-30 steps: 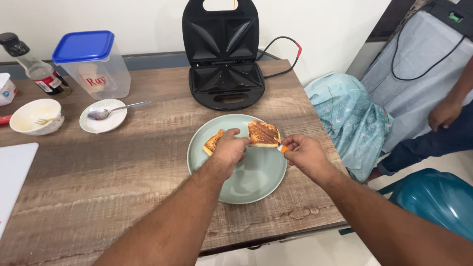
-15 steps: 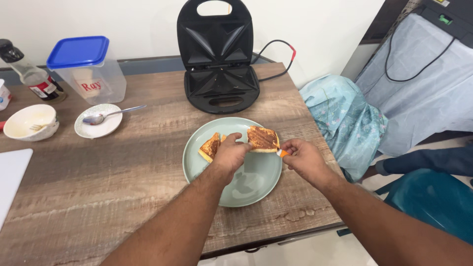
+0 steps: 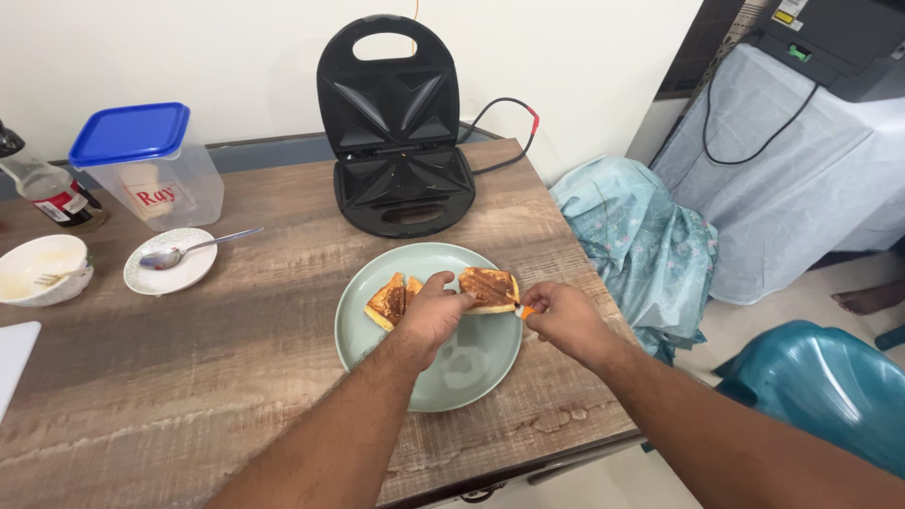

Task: The person plugs a sandwich press into a wall socket and arranges the cord on the table. They place sandwich halves into the press, close it to toast them, then open it and use a knife to transfer the toasted sandwiches onto a plate before closing the press.

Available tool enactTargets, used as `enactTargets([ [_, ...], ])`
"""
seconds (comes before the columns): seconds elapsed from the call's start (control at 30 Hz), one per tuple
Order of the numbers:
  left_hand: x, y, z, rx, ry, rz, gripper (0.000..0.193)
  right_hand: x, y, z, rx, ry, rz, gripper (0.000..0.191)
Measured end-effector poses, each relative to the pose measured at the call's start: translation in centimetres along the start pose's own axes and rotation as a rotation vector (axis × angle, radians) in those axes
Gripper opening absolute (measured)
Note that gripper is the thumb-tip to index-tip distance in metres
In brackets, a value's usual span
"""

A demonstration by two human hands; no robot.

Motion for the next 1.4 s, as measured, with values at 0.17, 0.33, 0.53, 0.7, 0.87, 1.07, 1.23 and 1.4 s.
enactTargets([
  [0.17,-0.7,0.0,-0.7,-0.084,0.030,0.051,0.074,0.2,-0.4,-0.5,0.056,0.048,-0.073,0.035],
  [0.33,-1.0,0.5,-0.7,-0.056,0.032,0.075,0.077,-0.4,-0.3,-0.7,-0.038,0.083,-0.103,0.042],
  [0.53,-0.8,1.1,-0.6,0.022,0.017,0.098,0.078,-1.4,0.1,-0.2,-0.209,0.106,-0.142,0.036],
  [0.7,-0.8,1.3,-0.3,0.128,-0.027,0.116,0.075,-1.7,0.2,1.1,-0.299,0.113,-0.106,0.030],
  [0.87,-0.5,1.4,-0.2,0.174,-0.026,0.128,0.075,-1.7,-0.1,2.6,-0.308,0.120,-0.078,0.026],
  [1.07,-0.1,1.9,0.2,0.197,-0.046,0.091,0.071,-1.4,0.3,5.6,-0.398,0.170,-0.151,0.039],
  [1.23,0.2,2.1,0.9,0.187,-0.060,0.075,0.070,-1.0,0.7,8.0,-0.404,0.226,-0.179,0.047],
  [1.4,0.2,1.7,1.4,0.099,-0.049,0.090,0.067,-0.2,0.9,9.0,-0.380,0.212,-0.186,0.050],
])
Point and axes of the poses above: each hand's wrist, its own x-axis towards the middle knuckle, its own z-axis out of the back of the hand, y = z × x, the point moved 3 cm from there along x, towards the middle knuckle, and after that the axes turned 9 degrees about x, right-handed, at the moved point
